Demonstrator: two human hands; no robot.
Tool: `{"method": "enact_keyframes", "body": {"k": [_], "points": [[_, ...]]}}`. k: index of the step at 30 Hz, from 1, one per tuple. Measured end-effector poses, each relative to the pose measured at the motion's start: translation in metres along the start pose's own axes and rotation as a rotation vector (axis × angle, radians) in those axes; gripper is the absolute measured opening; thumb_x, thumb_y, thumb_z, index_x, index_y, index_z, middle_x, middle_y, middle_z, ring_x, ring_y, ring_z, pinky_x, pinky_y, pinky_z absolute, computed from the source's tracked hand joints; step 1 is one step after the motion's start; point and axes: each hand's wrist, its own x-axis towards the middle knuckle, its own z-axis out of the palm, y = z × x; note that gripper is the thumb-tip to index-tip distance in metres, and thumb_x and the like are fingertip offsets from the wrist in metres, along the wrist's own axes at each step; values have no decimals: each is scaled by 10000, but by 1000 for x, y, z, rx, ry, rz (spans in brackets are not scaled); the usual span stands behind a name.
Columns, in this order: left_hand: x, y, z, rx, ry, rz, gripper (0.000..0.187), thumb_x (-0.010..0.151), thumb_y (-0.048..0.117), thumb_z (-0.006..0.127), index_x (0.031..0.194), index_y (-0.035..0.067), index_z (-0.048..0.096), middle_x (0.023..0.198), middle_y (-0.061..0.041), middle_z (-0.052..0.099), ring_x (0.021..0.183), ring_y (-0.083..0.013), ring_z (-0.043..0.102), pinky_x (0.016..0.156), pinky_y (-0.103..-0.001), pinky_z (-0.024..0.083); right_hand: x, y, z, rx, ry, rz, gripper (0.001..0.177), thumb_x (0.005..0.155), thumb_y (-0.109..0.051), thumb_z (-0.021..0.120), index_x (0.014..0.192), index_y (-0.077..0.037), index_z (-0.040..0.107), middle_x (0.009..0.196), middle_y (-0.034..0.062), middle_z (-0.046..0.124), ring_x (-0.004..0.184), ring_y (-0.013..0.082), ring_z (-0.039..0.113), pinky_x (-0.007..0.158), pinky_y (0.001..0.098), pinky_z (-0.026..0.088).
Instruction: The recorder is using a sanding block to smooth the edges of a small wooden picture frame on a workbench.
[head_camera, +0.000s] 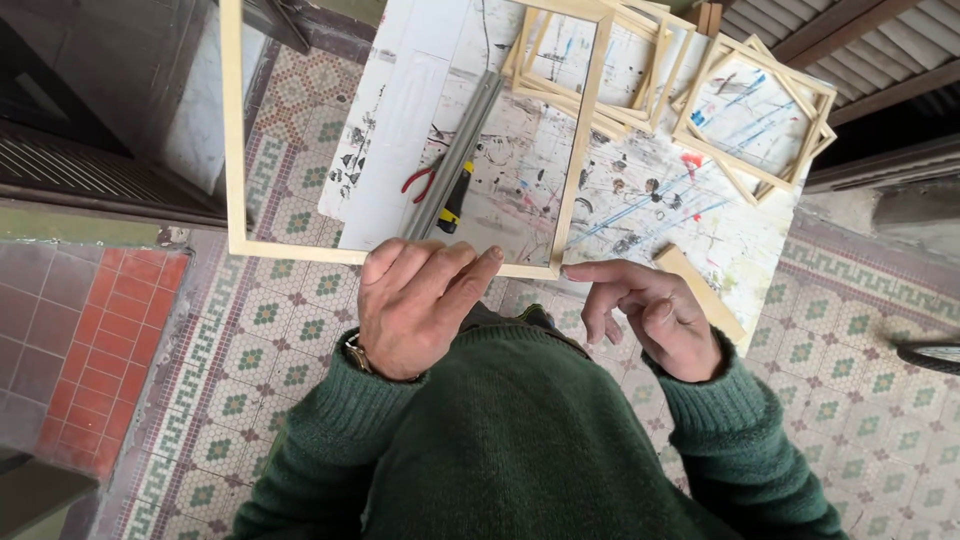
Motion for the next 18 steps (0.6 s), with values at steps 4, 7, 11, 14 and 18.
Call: {"method": "enact_keyframes", "body": {"k": [4, 7, 11, 14, 18], "points": [[6, 11, -1, -3, -27, 31, 296, 909, 131, 694, 1193, 112, 775, 1063, 29, 666, 925, -138, 626, 867, -329, 422, -5, -10, -10, -89, -54, 7, 994, 983, -773, 413, 1409, 113, 560, 811, 89, 677, 677, 133, 542, 654, 276, 450], [6, 17, 0, -18, -54, 44, 307, 900, 119, 690, 1196, 112, 776, 1072, 29, 673, 930, -135, 622, 879, -332, 422, -9, -12, -17, -125, -99, 5, 1012, 974, -794, 407, 1405, 106, 575, 825, 80, 680, 688, 126, 539, 661, 275, 453], [7, 25, 0, -28, -51, 37, 310, 907, 116, 699, 1207, 120, 778, 1069, 29, 670, 922, -132, 615, 907, -337, 417, -10, -15, -25, -216, -129, -27, 974, 977, -791, 396, 1366, 78, 605, 798, 53, 688, 635, 114, 550, 621, 268, 469], [7, 31, -2, -44, -53, 31, 324, 894, 115, 696, 1206, 123, 780, 1073, 29, 674, 936, -138, 619, 924, -337, 415, -10, -20, -27, -303, -151, -69, 927, 989, -778, 386, 1327, 51, 628, 781, 31, 692, 590, 103, 554, 586, 262, 470], [5, 34, -1, -62, -46, 28, 312, 902, 118, 702, 1203, 126, 785, 1080, 33, 676, 944, -133, 616, 939, -336, 406, -8, -31, -25, -455, -172, -152, 857, 1000, -753, 388, 1259, 15, 666, 755, 9, 696, 548, 90, 585, 550, 252, 475]]}}
